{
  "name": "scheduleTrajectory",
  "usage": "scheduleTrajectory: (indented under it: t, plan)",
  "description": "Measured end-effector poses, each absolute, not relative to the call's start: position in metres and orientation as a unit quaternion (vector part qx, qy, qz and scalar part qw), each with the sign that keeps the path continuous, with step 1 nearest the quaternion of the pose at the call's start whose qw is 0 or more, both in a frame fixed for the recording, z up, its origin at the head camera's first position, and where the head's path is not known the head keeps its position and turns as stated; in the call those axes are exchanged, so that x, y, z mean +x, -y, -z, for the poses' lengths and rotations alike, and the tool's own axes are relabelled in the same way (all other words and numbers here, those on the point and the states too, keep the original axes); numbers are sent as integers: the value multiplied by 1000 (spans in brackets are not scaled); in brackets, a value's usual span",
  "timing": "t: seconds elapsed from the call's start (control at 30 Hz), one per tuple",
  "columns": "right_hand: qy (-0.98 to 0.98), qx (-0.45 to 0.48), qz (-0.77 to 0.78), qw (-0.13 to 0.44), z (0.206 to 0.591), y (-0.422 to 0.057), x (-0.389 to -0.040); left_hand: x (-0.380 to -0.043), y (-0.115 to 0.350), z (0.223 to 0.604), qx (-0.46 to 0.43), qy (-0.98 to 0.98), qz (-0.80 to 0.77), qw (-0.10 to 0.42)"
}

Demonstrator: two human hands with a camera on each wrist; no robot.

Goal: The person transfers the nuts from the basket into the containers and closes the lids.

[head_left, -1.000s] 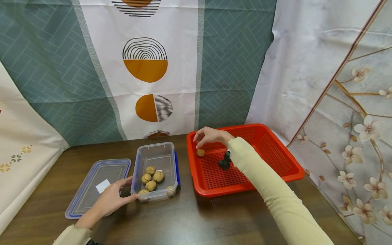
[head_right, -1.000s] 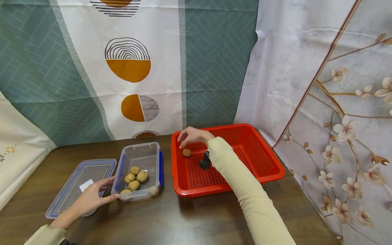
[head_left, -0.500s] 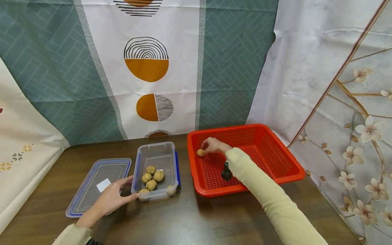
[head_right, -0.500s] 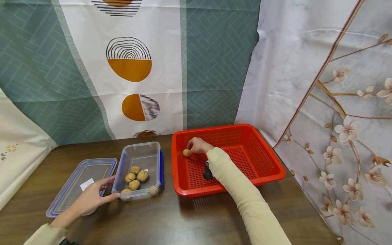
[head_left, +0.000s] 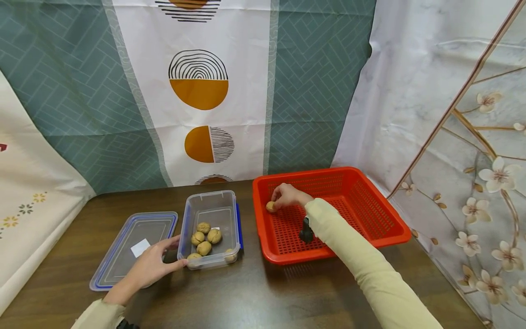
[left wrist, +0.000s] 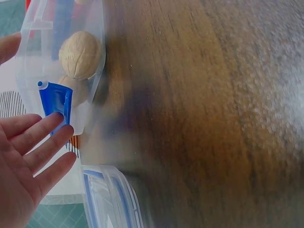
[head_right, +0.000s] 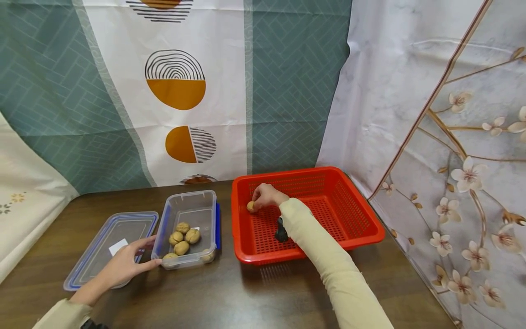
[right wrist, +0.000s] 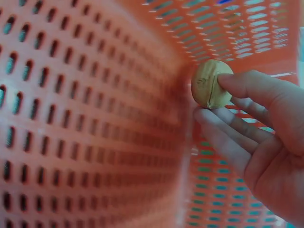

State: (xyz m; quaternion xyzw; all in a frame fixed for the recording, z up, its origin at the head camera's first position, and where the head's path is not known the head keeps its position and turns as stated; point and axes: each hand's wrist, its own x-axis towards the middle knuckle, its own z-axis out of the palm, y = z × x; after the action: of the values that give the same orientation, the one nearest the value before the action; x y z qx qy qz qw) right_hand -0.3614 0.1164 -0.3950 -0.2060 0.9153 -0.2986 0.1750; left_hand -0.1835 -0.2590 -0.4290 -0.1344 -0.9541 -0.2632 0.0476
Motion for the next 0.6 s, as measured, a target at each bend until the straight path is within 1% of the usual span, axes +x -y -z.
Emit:
scheduleTrajectory:
  t: [0.1, 0.2, 0.4, 0.5, 0.6]
  plan:
    - [-911, -214, 303, 179, 376, -121, -361, -184, 258, 429, -136, 953, 266, 46]
    - [-908, -222, 307, 178, 348, -123, -361, -184, 258, 429, -138, 952, 268, 46]
    - [-897, -252, 328, 155, 295, -109, -358, -184, 259, 429, -141, 952, 266, 50]
    - [-886, -276, 345, 144, 283, -88, -356, -184, 259, 429, -140, 953, 266, 50]
    - [-874, -290, 362, 146, 288, -60, -353, -184, 259, 430, -140, 953, 266, 48]
